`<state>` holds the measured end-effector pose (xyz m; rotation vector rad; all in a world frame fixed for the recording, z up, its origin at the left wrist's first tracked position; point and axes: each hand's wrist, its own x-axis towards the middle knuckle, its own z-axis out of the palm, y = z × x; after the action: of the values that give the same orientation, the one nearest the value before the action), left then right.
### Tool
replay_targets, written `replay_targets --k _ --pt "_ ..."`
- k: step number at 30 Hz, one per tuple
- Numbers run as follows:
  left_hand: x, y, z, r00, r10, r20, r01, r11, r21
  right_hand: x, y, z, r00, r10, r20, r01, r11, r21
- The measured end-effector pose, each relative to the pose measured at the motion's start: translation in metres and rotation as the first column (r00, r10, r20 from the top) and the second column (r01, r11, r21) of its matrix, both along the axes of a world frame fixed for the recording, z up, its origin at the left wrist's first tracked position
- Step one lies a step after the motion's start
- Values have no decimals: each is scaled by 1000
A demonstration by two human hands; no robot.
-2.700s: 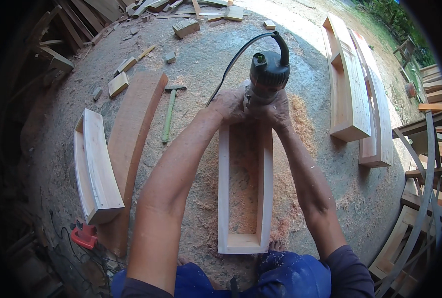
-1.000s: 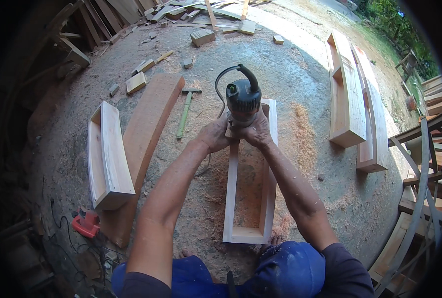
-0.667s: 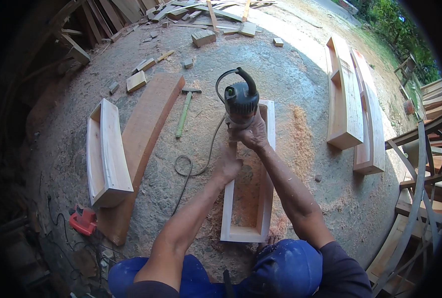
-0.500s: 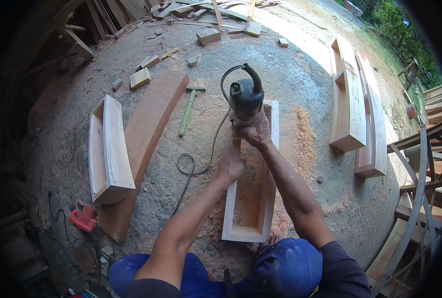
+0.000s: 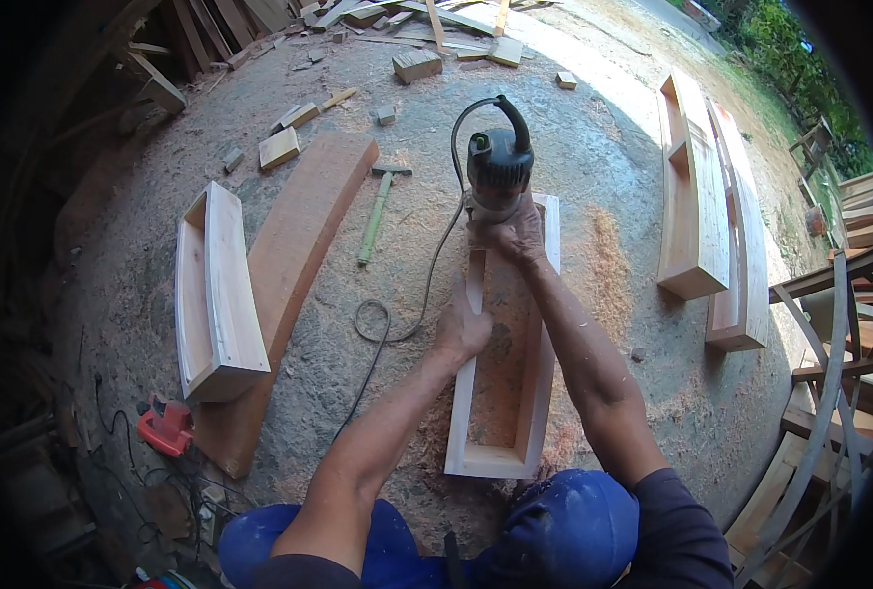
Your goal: The person uses a handheld router to shape and smooth the edges of a wooden box. They guide the tool along the interior and exterior perimeters while sitting on the ground.
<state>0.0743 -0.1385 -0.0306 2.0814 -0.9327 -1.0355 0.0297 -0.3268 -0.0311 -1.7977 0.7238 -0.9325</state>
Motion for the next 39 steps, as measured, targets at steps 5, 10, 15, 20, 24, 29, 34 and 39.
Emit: replay_targets --k 5,10,15,20,24,29,34,39 --pt "3 3 -4 999 14 36 -13 999 -32 10 -10 0 993 41 112 -48 997 59" --pt "3 3 5 1000 7 -19 -7 1000 -14 11 -13 7 992 24 124 -33 997 72" --pt "2 1 3 1000 11 -6 -11 999 -40 18 -13 14 989 -41 144 38 999 19" --pt "2 0 9 1000 8 -29 -7 1000 18 18 -17 17 994 -26 111 23 1000 21" --pt "2 3 4 1000 7 14 -6 998 -68 19 -18 16 983 -8 183 -2 999 53" --pt "1 1 9 1000 13 -2 -13 1000 -9 21 -25 13 990 -25 141 23 1000 22" --pt "1 1 15 999 22 -38 -21 1000 8 22 -27 8 984 -5 180 -5 998 57" --pt "1 2 12 999 18 -28 -19 999 -35 20 -27 7 982 7 190 -20 997 69"
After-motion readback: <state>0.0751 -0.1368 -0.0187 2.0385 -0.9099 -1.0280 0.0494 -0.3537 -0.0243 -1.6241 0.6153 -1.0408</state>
